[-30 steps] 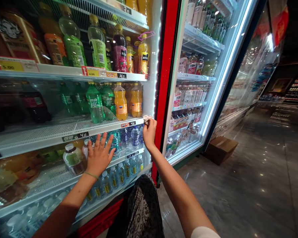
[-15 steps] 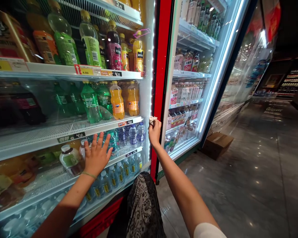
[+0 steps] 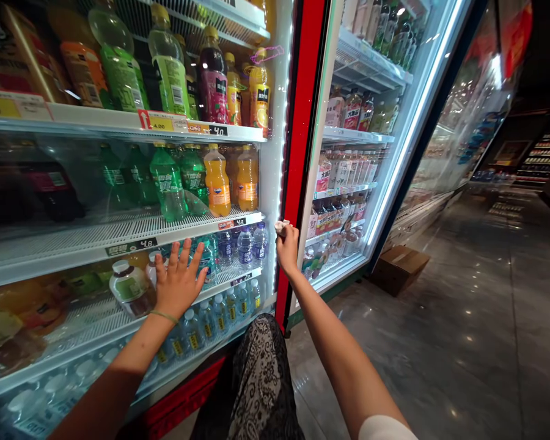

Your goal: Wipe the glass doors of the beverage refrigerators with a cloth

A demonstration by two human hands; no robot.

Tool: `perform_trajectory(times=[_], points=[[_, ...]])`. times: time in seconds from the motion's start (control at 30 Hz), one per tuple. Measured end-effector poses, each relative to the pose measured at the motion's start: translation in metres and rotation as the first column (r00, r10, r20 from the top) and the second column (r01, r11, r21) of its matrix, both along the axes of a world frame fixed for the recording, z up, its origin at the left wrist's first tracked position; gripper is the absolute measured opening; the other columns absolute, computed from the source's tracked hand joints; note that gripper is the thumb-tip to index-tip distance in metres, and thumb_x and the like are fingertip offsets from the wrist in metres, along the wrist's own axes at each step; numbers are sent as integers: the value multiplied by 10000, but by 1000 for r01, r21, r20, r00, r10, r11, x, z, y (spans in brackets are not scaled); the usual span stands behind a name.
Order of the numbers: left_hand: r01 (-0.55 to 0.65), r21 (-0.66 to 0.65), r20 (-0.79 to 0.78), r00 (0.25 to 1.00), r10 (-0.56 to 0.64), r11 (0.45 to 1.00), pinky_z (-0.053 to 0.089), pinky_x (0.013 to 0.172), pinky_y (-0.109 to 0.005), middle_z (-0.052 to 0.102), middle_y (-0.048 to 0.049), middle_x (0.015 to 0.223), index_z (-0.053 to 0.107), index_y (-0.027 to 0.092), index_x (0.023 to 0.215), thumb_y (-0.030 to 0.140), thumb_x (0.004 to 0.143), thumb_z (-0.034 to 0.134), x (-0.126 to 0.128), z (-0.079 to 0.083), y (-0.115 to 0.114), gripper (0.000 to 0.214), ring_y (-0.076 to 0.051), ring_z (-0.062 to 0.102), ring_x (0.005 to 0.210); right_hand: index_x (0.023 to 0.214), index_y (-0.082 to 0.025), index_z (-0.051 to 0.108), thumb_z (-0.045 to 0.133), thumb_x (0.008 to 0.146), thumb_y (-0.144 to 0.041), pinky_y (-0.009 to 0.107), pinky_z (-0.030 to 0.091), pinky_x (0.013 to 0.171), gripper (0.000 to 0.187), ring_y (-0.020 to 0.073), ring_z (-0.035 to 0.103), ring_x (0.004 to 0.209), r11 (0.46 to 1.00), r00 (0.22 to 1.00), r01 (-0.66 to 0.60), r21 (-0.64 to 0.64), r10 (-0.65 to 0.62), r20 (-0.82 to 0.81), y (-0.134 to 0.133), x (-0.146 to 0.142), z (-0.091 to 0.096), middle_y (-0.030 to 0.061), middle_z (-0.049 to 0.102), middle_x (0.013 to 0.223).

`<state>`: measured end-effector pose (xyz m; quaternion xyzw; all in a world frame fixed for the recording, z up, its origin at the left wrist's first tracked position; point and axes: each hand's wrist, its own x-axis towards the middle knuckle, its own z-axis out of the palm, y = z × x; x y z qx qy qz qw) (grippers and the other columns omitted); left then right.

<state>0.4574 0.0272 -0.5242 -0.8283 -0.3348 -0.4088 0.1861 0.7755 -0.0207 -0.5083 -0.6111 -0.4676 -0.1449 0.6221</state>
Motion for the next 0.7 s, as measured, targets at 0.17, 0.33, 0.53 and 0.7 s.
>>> perform_trajectory(times=[0.17,0.33,0.53,0.7], points=[[-7,8,7,1000,7,1000,-109,1269,-624,120,-58,1714,78,376,1639,370,994,565,2,-2,0,809,-289,49,1601,1158,-217,574,441,849,-93,416,458,1034,358,232,531,1112,999,999,-36,-39,37,38,-1,-48,-39,103,506,1157],[-6,5,-6,1000,6,1000,-93,1283,-597,135,-41,1714,76,390,1637,386,996,565,-1,0,0,806,-275,63,1602,1086,-242,633,429,852,-36,393,482,971,373,244,531,1092,944,916,-241,-227,299,269,-8,-96,-72,97,571,1140],[4,-10,2,1000,-4,1000,-82,1280,-620,112,-36,1717,62,396,1633,377,994,568,-1,-1,1,816,-294,79,1600,1089,-227,627,470,795,-91,443,458,1033,360,254,554,1118,989,995,-96,-110,100,29,-11,-31,-79,99,566,1151],[5,-38,19,1000,-4,999,-93,1265,-655,84,-39,1717,36,401,1628,343,988,572,3,-2,-1,837,-320,83,1597,1099,-225,586,464,814,-158,481,433,1053,317,258,532,1096,996,991,39,-75,-48,-126,-7,-24,-95,93,519,1122]])
